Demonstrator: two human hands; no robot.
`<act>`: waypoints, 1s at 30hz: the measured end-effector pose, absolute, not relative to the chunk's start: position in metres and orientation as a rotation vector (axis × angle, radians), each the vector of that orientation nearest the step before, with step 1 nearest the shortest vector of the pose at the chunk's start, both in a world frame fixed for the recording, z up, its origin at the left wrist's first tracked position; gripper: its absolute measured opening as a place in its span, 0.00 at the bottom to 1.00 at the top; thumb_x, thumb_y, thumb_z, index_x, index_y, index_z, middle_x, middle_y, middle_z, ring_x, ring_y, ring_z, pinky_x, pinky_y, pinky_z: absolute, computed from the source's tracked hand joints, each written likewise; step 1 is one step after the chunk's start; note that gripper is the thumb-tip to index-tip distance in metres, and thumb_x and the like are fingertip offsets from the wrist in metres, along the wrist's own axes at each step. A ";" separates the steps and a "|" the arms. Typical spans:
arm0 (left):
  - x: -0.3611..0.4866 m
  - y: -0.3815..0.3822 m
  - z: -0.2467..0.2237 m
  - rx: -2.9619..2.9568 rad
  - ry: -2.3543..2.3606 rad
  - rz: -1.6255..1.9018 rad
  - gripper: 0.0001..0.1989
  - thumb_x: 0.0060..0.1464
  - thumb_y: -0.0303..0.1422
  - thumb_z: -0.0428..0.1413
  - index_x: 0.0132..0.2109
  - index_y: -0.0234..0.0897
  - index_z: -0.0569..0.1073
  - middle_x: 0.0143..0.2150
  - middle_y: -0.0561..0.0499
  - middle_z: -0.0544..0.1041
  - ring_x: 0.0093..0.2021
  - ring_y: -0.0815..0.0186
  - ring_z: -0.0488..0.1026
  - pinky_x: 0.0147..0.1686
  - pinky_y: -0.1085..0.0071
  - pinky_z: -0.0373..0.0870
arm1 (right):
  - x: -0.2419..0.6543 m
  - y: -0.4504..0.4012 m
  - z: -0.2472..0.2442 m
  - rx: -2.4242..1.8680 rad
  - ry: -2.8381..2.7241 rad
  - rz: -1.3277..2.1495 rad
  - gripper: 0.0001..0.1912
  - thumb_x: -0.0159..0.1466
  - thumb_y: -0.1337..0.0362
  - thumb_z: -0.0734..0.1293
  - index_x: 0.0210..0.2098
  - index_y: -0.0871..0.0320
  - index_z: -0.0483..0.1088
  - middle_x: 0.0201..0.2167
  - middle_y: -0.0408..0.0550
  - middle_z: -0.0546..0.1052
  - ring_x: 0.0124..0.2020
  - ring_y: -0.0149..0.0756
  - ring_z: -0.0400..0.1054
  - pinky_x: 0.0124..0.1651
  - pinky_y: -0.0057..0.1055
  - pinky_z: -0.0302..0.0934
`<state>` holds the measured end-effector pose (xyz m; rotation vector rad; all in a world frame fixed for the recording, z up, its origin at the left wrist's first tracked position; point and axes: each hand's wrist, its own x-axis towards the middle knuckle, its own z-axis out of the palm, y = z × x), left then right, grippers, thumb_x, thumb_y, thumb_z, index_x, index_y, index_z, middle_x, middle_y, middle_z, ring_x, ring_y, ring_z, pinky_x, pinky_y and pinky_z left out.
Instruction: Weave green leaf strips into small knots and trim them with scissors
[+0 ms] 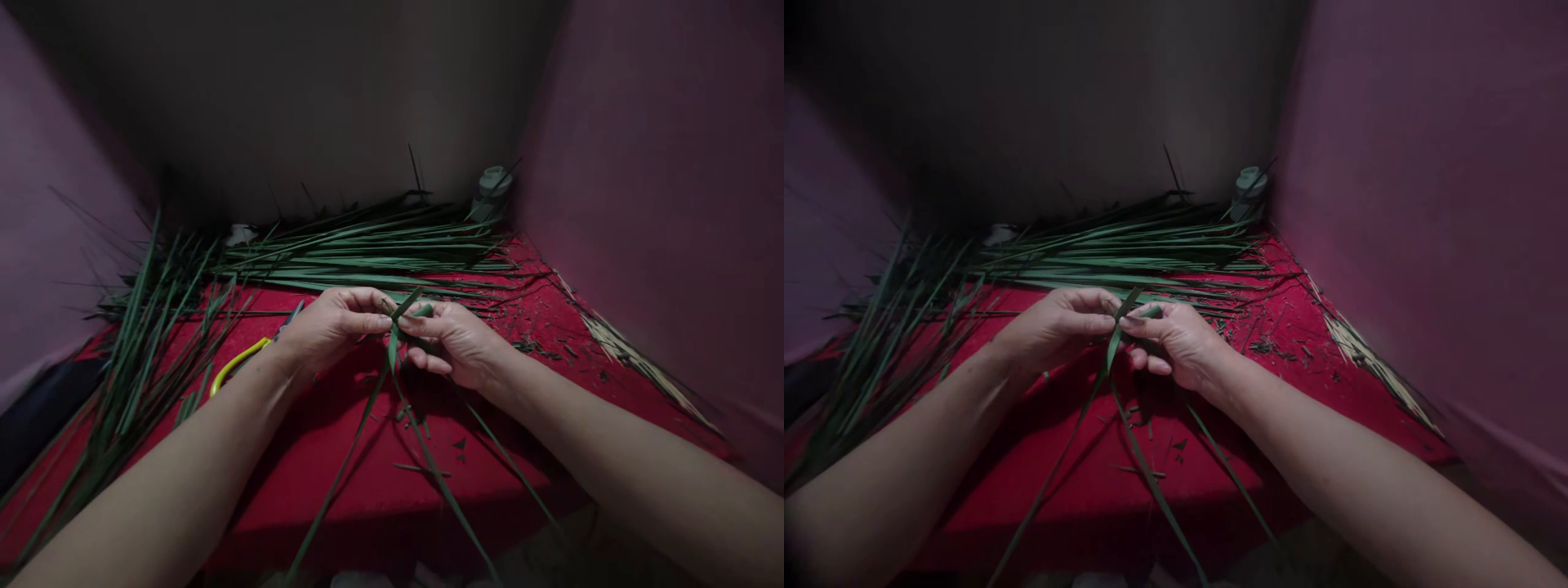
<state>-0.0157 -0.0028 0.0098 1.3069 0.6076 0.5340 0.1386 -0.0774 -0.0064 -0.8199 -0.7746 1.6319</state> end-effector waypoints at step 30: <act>-0.025 0.001 0.019 1.796 0.519 0.517 0.06 0.47 0.27 0.60 0.36 0.34 0.76 0.31 0.51 0.76 0.33 0.69 0.72 0.37 0.74 0.68 | 0.139 -0.080 -0.006 -0.891 -0.911 1.455 0.08 0.55 0.63 0.69 0.27 0.62 0.67 0.14 0.41 0.70 0.12 0.24 0.61 0.11 0.18 0.44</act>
